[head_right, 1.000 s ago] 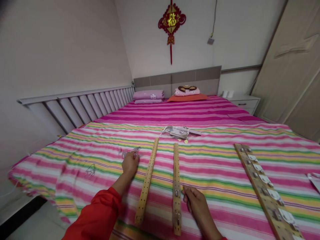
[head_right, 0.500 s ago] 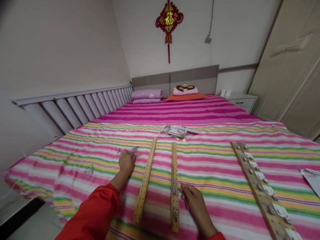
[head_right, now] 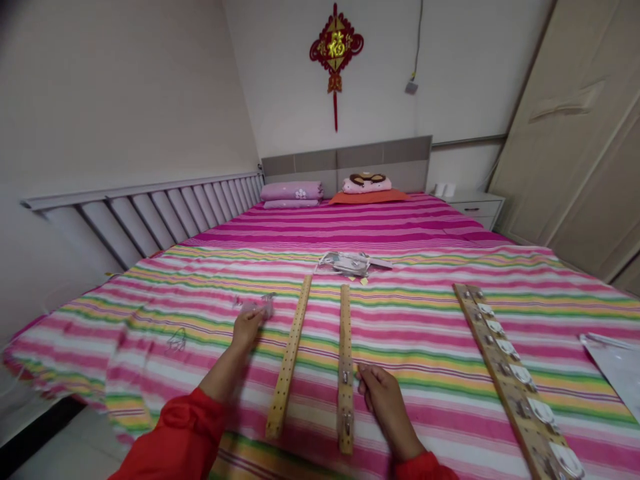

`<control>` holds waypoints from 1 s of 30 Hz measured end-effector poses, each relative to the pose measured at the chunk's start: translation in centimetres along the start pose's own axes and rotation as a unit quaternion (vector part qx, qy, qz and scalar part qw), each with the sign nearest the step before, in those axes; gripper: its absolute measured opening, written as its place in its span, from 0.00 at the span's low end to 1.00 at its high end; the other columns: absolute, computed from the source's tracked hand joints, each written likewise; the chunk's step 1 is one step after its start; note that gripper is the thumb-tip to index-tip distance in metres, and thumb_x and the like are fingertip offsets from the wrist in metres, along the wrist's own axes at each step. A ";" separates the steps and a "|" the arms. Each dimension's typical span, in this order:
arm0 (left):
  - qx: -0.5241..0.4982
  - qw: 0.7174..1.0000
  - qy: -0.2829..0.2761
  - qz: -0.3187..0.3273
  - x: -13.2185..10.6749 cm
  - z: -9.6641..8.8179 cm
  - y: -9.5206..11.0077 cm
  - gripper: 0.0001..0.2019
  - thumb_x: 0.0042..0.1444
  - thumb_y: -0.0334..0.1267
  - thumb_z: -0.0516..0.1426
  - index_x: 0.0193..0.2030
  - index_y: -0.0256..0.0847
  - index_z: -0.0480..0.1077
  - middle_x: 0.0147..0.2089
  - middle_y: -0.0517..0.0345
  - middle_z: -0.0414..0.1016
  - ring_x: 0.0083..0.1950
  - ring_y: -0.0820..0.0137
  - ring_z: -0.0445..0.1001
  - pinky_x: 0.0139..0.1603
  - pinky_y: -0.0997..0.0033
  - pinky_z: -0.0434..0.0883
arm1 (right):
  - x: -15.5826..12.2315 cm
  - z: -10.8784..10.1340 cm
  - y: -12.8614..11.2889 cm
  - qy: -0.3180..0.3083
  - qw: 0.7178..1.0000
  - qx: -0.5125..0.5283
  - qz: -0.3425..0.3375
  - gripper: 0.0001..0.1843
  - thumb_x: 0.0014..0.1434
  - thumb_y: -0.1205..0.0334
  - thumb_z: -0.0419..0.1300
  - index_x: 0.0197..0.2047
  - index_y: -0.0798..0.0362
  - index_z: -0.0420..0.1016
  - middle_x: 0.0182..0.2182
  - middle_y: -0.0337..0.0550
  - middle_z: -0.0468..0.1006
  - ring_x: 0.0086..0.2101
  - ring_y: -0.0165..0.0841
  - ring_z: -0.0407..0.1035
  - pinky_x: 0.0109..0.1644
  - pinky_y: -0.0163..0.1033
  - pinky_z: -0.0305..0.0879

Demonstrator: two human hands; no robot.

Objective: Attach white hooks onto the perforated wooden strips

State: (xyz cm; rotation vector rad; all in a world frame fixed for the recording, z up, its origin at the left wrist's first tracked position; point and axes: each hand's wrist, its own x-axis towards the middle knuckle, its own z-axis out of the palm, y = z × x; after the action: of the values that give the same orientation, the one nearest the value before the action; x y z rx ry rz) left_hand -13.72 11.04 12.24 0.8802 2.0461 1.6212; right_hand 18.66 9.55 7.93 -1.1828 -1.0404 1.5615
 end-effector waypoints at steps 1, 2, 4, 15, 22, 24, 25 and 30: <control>-0.026 0.999 -0.013 -0.025 -0.3 -0.2 -0.1 0.04 0.46 0.35 0.59 0.26 0.37 0.74 0.28 0.57 0.73 0.34 0.68 0.72 0.34 0.72 0.67 | 0.0 0.0 0.0 0.001 1.000 -0.001 -0.002 0.24 0.39 0.40 0.65 0.19 0.55 0.69 0.10 0.32 0.64 0.10 0.20 0.48 0.15 0.31 0.37; -0.049 0.997 -0.024 -0.048 -0.6 -0.4 -0.1 0.04 0.47 0.35 0.59 0.27 0.36 0.74 0.27 0.57 0.73 0.31 0.70 0.72 0.31 0.74 0.67 | 0.0 0.0 0.0 0.001 1.000 -0.002 -0.004 0.24 0.40 0.41 0.65 0.19 0.55 0.70 0.10 0.32 0.64 0.10 0.20 0.48 0.15 0.31 0.37; -0.087 0.992 -0.042 -0.081 -1.3 -0.8 0.0 0.04 0.48 0.34 0.59 0.29 0.35 0.74 0.28 0.57 0.74 0.27 0.75 0.71 0.26 0.78 0.65 | 0.0 0.0 0.0 0.000 1.000 -0.006 -0.008 0.24 0.40 0.40 0.65 0.19 0.55 0.70 0.10 0.32 0.64 0.10 0.20 0.48 0.14 0.31 0.37; -0.333 0.902 -0.207 -0.181 -10.3 -1.7 5.6 0.04 0.48 0.29 0.63 0.32 0.32 0.75 0.33 0.54 0.79 0.29 0.78 0.76 0.27 0.84 0.70 | -0.3 0.0 -0.1 -0.004 0.999 -0.001 -0.035 0.25 0.39 0.39 0.65 0.19 0.54 0.68 0.11 0.33 0.65 0.11 0.21 0.49 0.14 0.31 0.39; -0.339 0.862 -0.263 -0.271 -17.1 -0.5 6.7 0.04 0.48 0.29 0.63 0.32 0.33 0.73 0.30 0.56 0.78 0.25 0.80 0.74 0.23 0.86 0.67 | -2.6 0.7 -1.2 -0.004 0.997 0.023 -0.075 0.22 0.39 0.42 0.68 0.22 0.54 0.70 0.14 0.32 0.67 0.13 0.22 0.51 0.16 0.31 0.43; -0.333 0.826 -0.294 -0.347 -18.4 -0.1 7.0 0.01 0.50 0.29 0.60 0.31 0.33 0.72 0.29 0.57 0.77 0.22 0.82 0.72 0.19 0.87 0.63 | -4.0 1.2 -1.8 -0.023 0.996 0.024 -0.087 0.22 0.40 0.43 0.68 0.23 0.54 0.71 0.14 0.31 0.65 0.14 0.23 0.51 0.17 0.31 0.46; -0.329 0.804 -0.313 -0.384 -18.9 0.1 7.2 0.01 0.51 0.29 0.59 0.31 0.33 0.71 0.28 0.57 0.77 0.21 0.82 0.71 0.18 0.87 0.62 | -4.7 1.4 -2.2 -0.034 0.995 0.023 -0.092 0.22 0.41 0.43 0.68 0.23 0.54 0.72 0.14 0.31 0.65 0.14 0.23 0.52 0.18 0.31 0.47; -0.312 0.752 -0.363 -0.453 -20.5 0.9 8.2 0.04 0.53 0.30 0.55 0.29 0.33 0.69 0.24 0.61 0.74 0.18 0.82 0.69 0.15 0.87 0.58 | -7.4 2.0 -4.5 -0.074 0.990 0.014 -0.117 0.21 0.42 0.46 0.69 0.32 0.54 0.77 0.19 0.35 0.72 0.20 0.26 0.60 0.23 0.32 0.55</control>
State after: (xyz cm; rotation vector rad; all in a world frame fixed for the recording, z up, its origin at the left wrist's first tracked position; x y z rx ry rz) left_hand 3.75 -1.09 18.18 0.1208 0.9555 0.9995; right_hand 18.55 3.38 14.28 -0.9009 -1.2040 1.4899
